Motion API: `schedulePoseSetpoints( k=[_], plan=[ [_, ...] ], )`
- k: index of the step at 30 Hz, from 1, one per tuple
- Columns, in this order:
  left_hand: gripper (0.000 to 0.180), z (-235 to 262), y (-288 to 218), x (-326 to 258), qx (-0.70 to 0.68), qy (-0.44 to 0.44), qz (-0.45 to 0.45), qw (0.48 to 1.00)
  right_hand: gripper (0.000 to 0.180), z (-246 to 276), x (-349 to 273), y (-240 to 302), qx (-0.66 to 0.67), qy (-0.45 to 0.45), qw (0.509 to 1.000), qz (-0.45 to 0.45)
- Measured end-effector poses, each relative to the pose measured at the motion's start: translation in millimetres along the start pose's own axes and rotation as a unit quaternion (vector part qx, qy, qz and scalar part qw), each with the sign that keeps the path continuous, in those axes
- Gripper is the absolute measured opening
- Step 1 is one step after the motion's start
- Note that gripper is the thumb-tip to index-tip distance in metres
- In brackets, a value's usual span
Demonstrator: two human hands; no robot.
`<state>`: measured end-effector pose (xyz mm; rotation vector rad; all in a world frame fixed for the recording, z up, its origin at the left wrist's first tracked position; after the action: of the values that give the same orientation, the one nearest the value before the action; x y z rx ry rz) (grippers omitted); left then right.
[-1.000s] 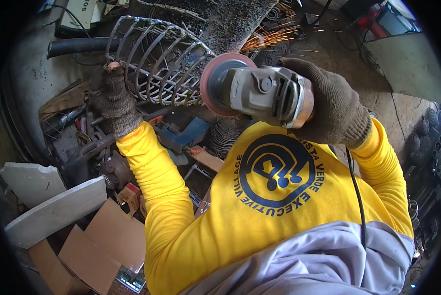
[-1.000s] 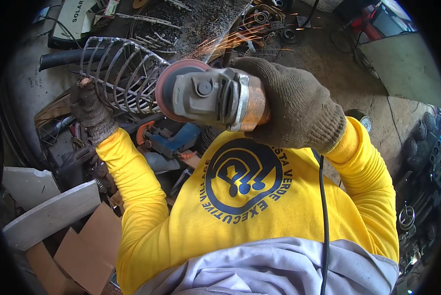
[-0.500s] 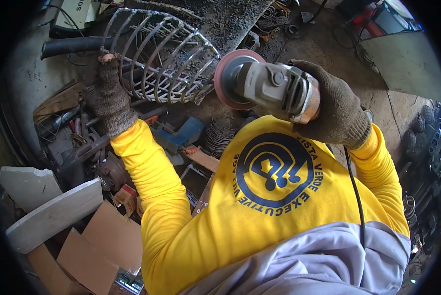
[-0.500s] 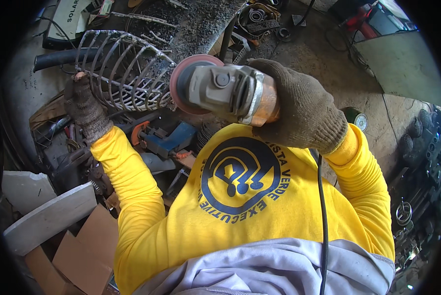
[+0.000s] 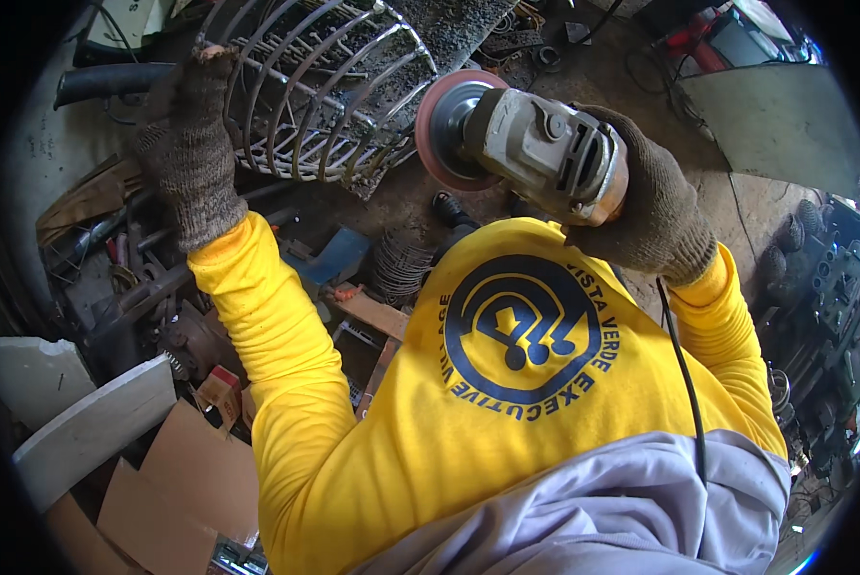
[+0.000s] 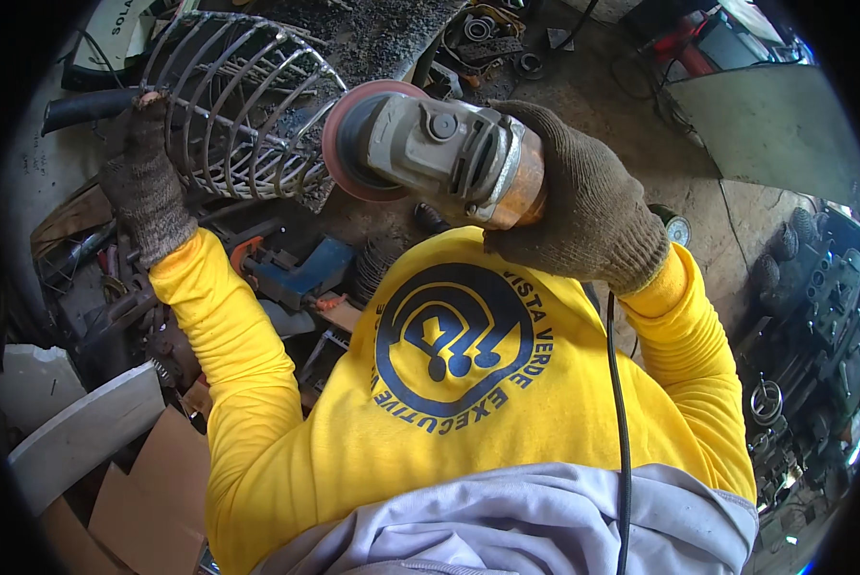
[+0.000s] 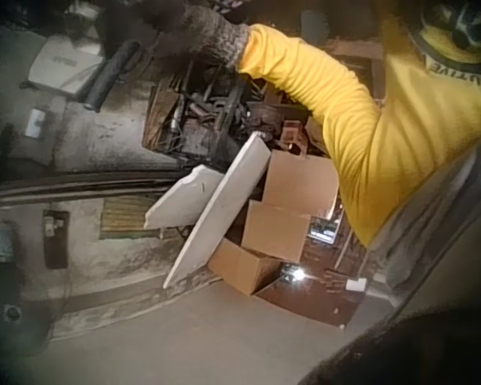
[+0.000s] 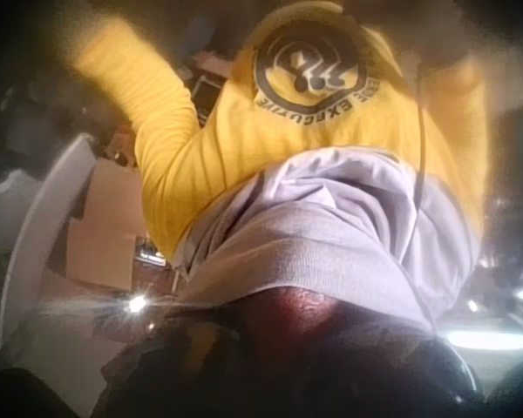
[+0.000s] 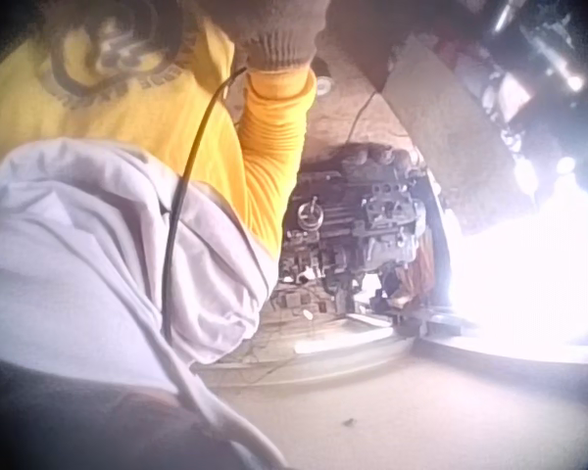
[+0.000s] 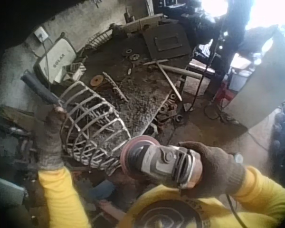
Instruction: The person uses an angle grinder to smooth out weld joints on a metal wire cage and uses a hammer to shape the metal.
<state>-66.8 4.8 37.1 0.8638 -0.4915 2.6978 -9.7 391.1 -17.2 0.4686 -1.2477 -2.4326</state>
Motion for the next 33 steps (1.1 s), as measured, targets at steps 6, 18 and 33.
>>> schedulePoseSetpoints(
  k=[6, 18, 33],
  plan=[
    [0.025, -2.6, 3.1, 0.2, -0.046, -0.017, 0.008, 0.999, 0.093, 6.0, 5.1, 1.7, -0.017, -0.015, 1.000, 0.008],
    [0.024, -8.5, 11.3, -4.3, -0.087, -0.002, 0.112, 0.990, 0.094, 3.3, 12.7, 8.5, 0.006, -0.044, 0.999, 0.024],
    [0.020, 9.3, -2.5, -7.0, -0.117, -0.021, 0.100, 0.988, 0.094, 4.1, 14.2, 6.9, 0.046, -0.036, 0.998, 0.029]
  ],
)
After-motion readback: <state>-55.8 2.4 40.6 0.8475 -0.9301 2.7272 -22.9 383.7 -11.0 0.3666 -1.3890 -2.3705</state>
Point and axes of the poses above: each hand's wrist, its own x-axis towards the middle knuckle, its own z-axis out of the back of the hand, y = z × x, the point moved 7 cm from there along x, towards the middle knuckle, and after that the axes turned 5 degrees about -z, right-handed, at the moved point
